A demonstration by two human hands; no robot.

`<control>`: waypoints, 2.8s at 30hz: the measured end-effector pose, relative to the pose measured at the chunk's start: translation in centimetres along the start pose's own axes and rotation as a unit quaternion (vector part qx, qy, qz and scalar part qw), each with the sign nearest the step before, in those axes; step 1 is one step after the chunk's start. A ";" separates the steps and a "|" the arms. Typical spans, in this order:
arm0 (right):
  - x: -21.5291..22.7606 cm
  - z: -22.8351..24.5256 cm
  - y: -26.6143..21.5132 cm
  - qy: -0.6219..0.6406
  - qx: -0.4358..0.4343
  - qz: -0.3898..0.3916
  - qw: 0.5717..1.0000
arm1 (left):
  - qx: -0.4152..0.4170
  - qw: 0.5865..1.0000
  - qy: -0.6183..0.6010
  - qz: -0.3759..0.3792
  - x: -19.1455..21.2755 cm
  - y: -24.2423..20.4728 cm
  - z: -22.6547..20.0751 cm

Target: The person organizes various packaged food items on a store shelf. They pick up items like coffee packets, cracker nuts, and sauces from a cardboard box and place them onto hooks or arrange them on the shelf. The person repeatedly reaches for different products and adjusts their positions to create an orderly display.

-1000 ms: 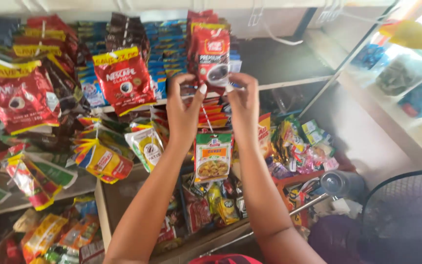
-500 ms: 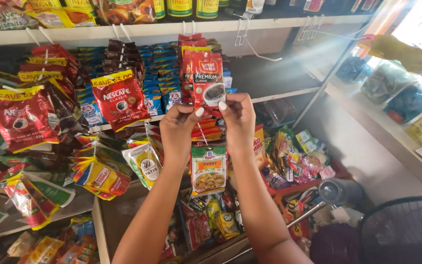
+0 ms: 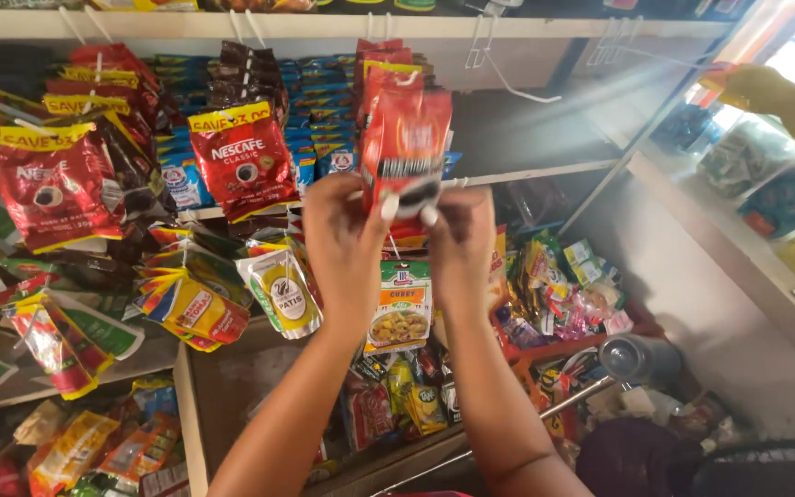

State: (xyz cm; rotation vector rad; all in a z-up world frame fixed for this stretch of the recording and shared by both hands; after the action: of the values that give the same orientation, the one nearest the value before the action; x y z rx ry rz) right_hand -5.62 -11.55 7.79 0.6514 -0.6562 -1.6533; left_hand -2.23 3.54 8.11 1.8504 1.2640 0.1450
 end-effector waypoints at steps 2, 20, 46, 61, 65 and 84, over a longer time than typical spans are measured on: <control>-1.2 -0.9 -1.9 0.013 -0.035 0.025 0.999 | -0.035 0.998 0.030 -0.045 0.2 -1.8 -2.4; -7.8 -28.3 -36.2 -0.022 -0.412 0.366 0.835 | 0.396 0.834 0.321 -0.212 23.6 -39.4 15.0; 2.5 -7.4 5.8 -0.082 -0.030 0.022 0.996 | -0.030 0.954 0.297 -0.015 3.3 5.3 5.0; 1.4 -5.6 5.8 -0.047 -0.049 -0.004 0.998 | -0.006 0.967 0.252 -0.030 0.8 4.6 2.1; 0.8 -3.0 5.2 0.004 -0.039 -0.010 0.999 | -0.030 0.958 0.285 -0.020 -0.2 3.8 0.3; -3.3 -2.7 -4.7 0.043 -0.093 0.003 0.995 | -0.095 0.918 0.385 -0.013 0.7 -6.3 -5.3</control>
State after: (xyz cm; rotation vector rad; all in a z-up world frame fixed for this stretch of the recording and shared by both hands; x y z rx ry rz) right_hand -6.32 -7.72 2.73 0.5814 -0.4361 -1.6476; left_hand -9.13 7.87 6.71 1.6450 1.7124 1.0268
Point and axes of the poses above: each hand's wrist, its own y-axis towards the middle knuckle, its own x-axis out of the back of the hand, z = x × y, the point moved 7 cm from there along y, towards the middle knuckle, and after that the axes turned 13 degrees about z, right-handed, at the moved point
